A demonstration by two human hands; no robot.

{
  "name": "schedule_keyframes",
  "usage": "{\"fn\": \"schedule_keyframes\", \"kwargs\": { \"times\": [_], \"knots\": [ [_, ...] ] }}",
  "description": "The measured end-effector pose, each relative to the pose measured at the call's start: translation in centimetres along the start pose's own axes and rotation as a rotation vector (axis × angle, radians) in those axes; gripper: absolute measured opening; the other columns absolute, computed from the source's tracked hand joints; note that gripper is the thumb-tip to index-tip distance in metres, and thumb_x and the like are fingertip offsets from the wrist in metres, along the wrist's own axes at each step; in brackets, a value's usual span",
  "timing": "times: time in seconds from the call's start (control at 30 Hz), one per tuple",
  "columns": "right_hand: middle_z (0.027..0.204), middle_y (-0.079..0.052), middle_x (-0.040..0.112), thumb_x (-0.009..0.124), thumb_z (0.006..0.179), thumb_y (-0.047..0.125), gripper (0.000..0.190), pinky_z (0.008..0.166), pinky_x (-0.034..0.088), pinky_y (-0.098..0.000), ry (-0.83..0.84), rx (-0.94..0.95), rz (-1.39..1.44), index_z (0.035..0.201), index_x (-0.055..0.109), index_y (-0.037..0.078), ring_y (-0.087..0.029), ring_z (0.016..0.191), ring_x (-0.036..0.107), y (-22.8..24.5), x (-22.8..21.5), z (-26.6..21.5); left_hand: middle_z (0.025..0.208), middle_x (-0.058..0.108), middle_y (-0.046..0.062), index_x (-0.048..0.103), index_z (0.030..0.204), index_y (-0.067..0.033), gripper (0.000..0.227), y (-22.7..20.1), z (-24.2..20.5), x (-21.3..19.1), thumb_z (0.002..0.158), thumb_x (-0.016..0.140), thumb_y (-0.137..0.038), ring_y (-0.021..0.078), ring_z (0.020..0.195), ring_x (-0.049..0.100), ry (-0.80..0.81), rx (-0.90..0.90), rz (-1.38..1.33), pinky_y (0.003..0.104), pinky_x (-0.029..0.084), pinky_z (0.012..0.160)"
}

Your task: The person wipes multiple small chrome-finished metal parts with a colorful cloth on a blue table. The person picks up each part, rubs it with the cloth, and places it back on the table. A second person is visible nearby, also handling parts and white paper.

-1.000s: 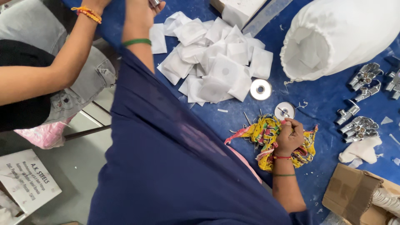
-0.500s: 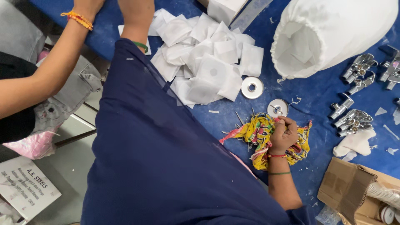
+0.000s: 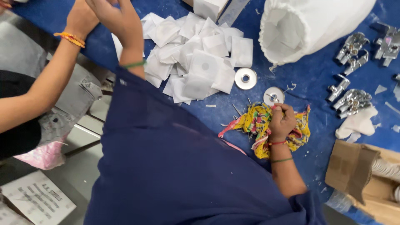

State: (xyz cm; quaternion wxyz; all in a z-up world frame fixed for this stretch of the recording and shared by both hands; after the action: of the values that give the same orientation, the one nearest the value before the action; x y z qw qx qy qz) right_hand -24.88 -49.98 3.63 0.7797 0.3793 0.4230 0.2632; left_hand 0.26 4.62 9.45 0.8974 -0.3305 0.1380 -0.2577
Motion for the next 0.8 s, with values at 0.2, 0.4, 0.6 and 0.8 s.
{"fn": "schedule_keyframes", "kwargs": {
  "times": [0.2,0.4,0.6,0.8],
  "knots": [
    [0.092,-0.009,0.067,0.062,0.101,0.002,0.007,0.079,0.052,-0.0296,-0.05,-0.09,0.004,0.104,0.067,-0.002,-0.014,0.086,0.065,0.5,-0.8,-0.1,0.118,0.06,0.009,0.059,0.117,-0.0031,0.014,-19.9,-9.0,-3.2,0.105,0.064,0.002,0.023,0.103,0.057,0.422,-0.04,-0.389,0.031,0.049,0.09],
    [0.094,-0.005,0.064,0.06,0.104,0.003,0.008,0.074,0.048,-0.0291,-0.256,0.068,0.249,0.107,0.067,0.0,-0.012,0.082,0.058,3.5,-6.0,-1.5,0.111,0.067,0.017,0.062,0.107,-0.0023,0.018,-32.0,-19.3,-5.4,0.092,0.067,0.006,0.0314,0.101,0.067,0.841,0.087,-0.695,0.039,0.054,0.091],
    [0.099,-0.012,0.069,0.071,0.103,0.008,0.004,0.08,0.055,-0.039,-0.289,-0.146,-0.448,0.107,0.069,0.007,-0.029,0.09,0.069,9.6,-15.4,-0.1,0.105,0.068,0.015,0.067,0.108,-0.0005,0.017,-32.2,-25.1,-4.8,0.094,0.065,0.009,0.025,0.09,0.068,1.054,-0.178,-0.766,0.032,0.055,0.081],
    [0.098,-0.014,0.071,0.077,0.093,0.032,0.026,0.065,0.055,-0.0458,-0.261,0.003,-0.87,0.1,0.074,0.008,-0.036,0.081,0.069,2.3,-14.2,8.8,0.101,0.07,0.011,0.069,0.105,-0.0011,0.016,-34.0,-26.4,-4.3,0.092,0.069,0.008,0.0196,0.091,0.069,1.211,-0.139,-0.82,0.031,0.055,0.082]
  ]
}}
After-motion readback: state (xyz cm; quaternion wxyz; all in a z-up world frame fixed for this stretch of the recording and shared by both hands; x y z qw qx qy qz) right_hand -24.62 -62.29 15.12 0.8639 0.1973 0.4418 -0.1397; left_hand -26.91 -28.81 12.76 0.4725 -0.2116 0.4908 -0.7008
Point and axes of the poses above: each hand's wrist, its own z-axis towards the middle knuckle, its own x-axis out of the palm, y = z × x, the point moved 7 cm from there along z, towards the middle knuckle
